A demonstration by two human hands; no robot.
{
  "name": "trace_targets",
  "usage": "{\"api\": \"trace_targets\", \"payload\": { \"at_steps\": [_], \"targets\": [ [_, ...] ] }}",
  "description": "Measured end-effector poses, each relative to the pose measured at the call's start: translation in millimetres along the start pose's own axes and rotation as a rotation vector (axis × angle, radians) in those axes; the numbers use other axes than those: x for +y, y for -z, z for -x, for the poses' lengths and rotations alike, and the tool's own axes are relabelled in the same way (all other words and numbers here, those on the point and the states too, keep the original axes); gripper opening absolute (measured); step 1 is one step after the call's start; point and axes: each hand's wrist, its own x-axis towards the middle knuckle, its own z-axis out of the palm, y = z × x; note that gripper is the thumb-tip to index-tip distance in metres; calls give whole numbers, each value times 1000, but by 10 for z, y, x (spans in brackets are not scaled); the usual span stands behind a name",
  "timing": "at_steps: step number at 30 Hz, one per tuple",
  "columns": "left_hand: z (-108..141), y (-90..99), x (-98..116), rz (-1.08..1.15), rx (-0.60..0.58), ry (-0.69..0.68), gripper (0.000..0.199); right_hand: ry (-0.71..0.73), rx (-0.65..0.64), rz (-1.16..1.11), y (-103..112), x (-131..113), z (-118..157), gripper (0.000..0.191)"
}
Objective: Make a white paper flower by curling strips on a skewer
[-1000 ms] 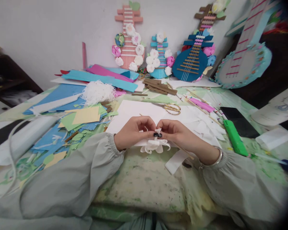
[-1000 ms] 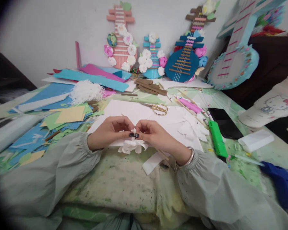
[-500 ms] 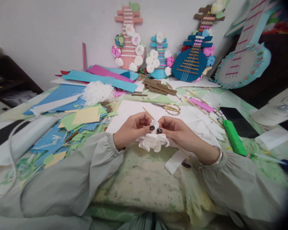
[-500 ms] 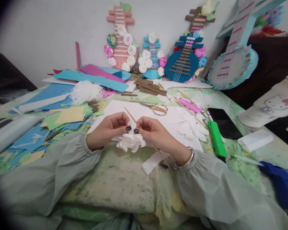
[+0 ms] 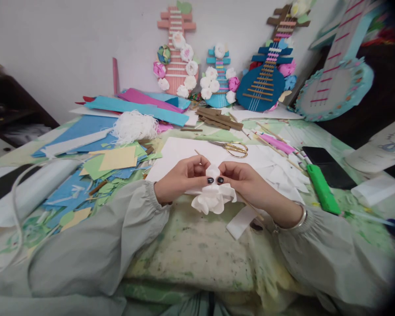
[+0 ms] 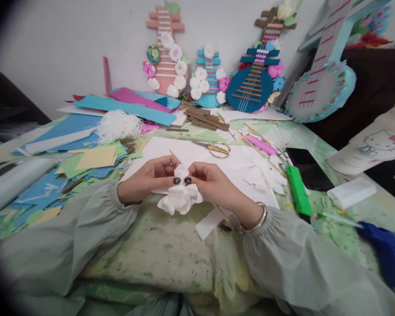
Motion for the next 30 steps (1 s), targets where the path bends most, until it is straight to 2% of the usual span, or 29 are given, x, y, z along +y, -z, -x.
{"api": "trace_targets", "payload": {
  "at_steps": [2,8,12,17,21,23,27,30],
  "targets": [
    [0,-10,13,4,5,43,30,6,1,26,-10,-14,0,33],
    [-5,-39,62,-56,130,113,30,20,14,107,-11,-24,-7,31],
    [-10,-13,48,-105,182,124,26,110,36,259,44,24,-25,17],
    [-22,31,32,-251,228,97,25,193,142,395,195,2,-14,5],
    [-25,54,21,-284,250,73,26,253,111,411,275,-118,41,21],
    [-23,61,11,-293,255,74,26,265,121,503,291,-167,60,27],
    [-18,52,8,-297,253,85,26,328,133,851,310,-182,58,20],
    [-22,31,24,-309,246,98,23,339,123,986,311,-148,39,23]
  ]
}}
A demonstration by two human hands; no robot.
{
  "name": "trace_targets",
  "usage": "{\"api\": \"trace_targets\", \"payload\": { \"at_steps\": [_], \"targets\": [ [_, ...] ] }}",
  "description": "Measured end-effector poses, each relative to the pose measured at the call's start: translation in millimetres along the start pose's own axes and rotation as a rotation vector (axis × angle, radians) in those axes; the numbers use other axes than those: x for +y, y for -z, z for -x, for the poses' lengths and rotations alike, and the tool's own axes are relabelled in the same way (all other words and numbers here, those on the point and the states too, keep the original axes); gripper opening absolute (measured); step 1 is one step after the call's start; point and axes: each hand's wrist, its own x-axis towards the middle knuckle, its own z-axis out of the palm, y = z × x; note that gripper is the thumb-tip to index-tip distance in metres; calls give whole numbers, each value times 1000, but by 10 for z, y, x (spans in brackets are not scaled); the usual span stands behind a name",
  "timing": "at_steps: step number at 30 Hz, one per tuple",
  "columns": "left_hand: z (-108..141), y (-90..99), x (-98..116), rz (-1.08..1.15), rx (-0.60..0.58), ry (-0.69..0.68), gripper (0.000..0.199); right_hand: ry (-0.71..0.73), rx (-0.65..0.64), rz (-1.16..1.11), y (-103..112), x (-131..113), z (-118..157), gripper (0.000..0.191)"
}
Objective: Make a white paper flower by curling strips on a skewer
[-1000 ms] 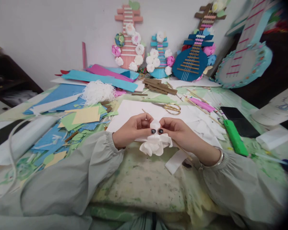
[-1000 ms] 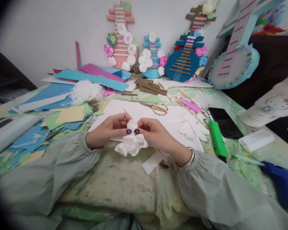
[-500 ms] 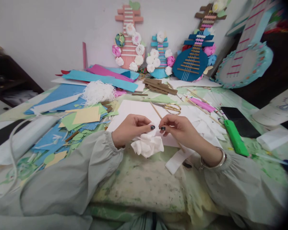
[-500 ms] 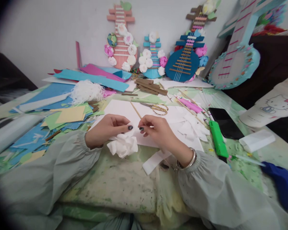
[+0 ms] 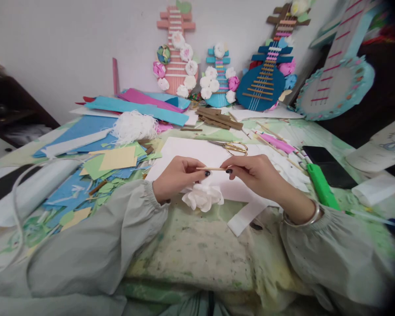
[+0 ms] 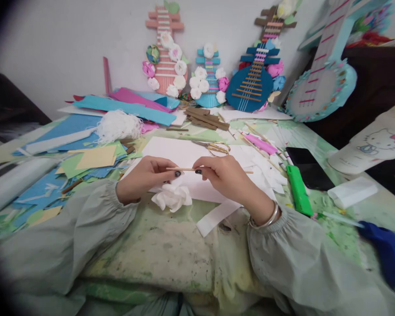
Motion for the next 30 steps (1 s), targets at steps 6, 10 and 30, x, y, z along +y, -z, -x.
{"api": "trace_targets", "payload": {
  "at_steps": [6,10,30],
  "targets": [
    [3,-11,9,-8,-16,-21,24,19,8,98,-76,-25,3,24],
    [7,-17,-9,7,-29,-67,24,72,6,93,-117,-68,17,32],
    [1,-30,-35,-43,-47,-145,29,88,-3,-132,-113,-61,24,48]
  ]
}}
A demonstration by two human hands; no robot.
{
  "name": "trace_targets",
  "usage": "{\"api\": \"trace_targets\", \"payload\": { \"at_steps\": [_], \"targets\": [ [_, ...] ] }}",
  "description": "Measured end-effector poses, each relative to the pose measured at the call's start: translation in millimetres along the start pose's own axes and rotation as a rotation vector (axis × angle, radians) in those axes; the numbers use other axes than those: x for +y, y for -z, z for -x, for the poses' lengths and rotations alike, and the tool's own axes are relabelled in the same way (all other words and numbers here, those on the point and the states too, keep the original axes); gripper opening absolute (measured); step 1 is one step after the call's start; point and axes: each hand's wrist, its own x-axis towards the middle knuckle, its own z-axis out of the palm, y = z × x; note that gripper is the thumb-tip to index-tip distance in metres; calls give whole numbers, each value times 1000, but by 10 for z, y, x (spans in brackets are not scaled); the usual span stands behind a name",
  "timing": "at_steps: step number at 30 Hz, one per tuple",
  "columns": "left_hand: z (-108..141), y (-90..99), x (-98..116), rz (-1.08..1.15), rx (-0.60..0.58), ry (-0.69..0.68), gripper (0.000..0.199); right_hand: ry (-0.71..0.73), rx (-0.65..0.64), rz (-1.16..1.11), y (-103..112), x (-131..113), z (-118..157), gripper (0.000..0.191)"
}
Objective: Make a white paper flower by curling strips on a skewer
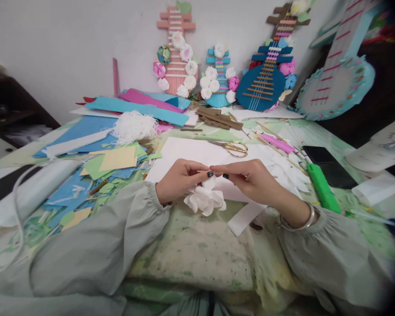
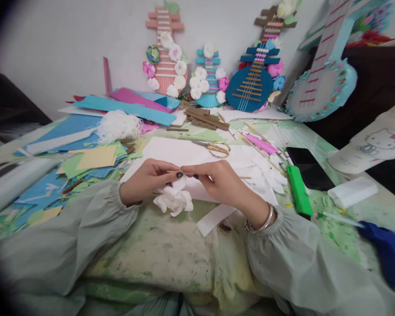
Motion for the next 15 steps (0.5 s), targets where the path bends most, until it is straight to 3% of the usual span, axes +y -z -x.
{"api": "trace_targets", "payload": {
  "at_steps": [10,15],
  "targets": [
    [9,-10,-5,46,23,35,31,28,29,58,-20,-9,8,48],
    [-2,-3,11,-17,47,-46,28,-4,71,78,-34,-45,10,42]
  ]
}}
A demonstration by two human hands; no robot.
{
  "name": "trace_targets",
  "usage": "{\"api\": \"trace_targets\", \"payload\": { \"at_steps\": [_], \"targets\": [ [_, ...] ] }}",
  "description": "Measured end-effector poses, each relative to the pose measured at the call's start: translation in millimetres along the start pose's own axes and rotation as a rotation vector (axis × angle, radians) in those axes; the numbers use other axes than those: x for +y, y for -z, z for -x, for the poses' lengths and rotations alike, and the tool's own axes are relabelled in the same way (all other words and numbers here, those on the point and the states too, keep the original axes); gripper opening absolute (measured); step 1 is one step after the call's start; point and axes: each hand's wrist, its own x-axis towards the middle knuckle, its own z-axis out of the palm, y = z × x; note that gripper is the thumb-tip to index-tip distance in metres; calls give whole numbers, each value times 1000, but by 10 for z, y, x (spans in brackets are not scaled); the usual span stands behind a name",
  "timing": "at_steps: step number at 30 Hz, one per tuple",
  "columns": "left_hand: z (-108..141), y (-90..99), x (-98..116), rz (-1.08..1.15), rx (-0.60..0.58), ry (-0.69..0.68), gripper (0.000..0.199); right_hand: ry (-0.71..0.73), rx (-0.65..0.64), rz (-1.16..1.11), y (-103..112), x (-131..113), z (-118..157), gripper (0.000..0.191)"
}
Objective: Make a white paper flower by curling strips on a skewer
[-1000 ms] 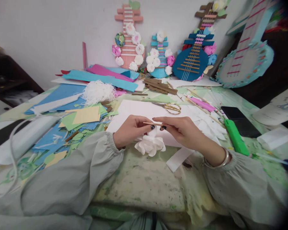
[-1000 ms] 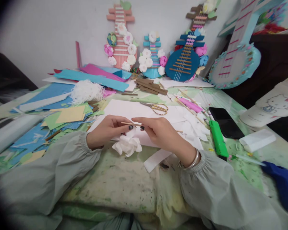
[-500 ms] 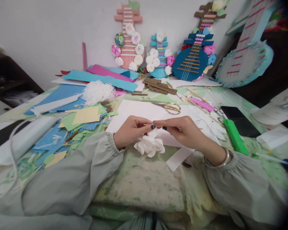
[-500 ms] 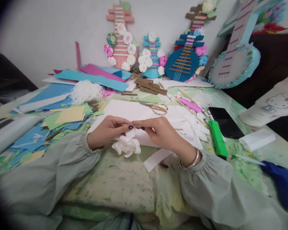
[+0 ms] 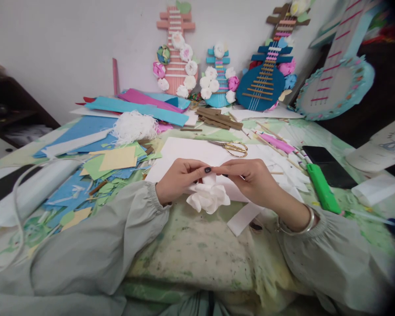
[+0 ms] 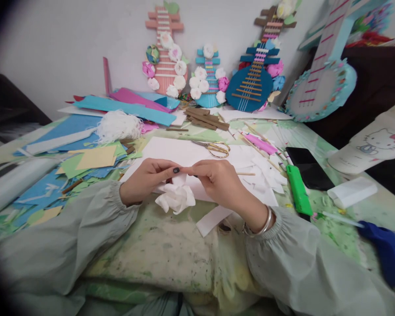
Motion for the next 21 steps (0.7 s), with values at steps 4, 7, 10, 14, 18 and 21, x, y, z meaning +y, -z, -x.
{"api": "trace_targets", "payload": {
  "at_steps": [4,7,10,14,18,21],
  "targets": [
    [-4,-2,7,-62,28,-13,27,-62,76,42,-21,-40,5,36],
    [0,-25,-1,-80,28,-4,26,-107,141,62,-29,-61,8,27],
    [4,-53,-6,-94,37,-5,25,-98,164,97,-29,-77,10,15],
    [17,-70,20,-208,64,-99,23,-76,186,128,-35,-101,12,12],
    [43,-79,51,-339,79,-197,20,-104,162,140,-44,-116,6,12],
    [56,-89,49,-363,90,-212,18,-113,122,134,-45,-114,0,14]
  ]
}}
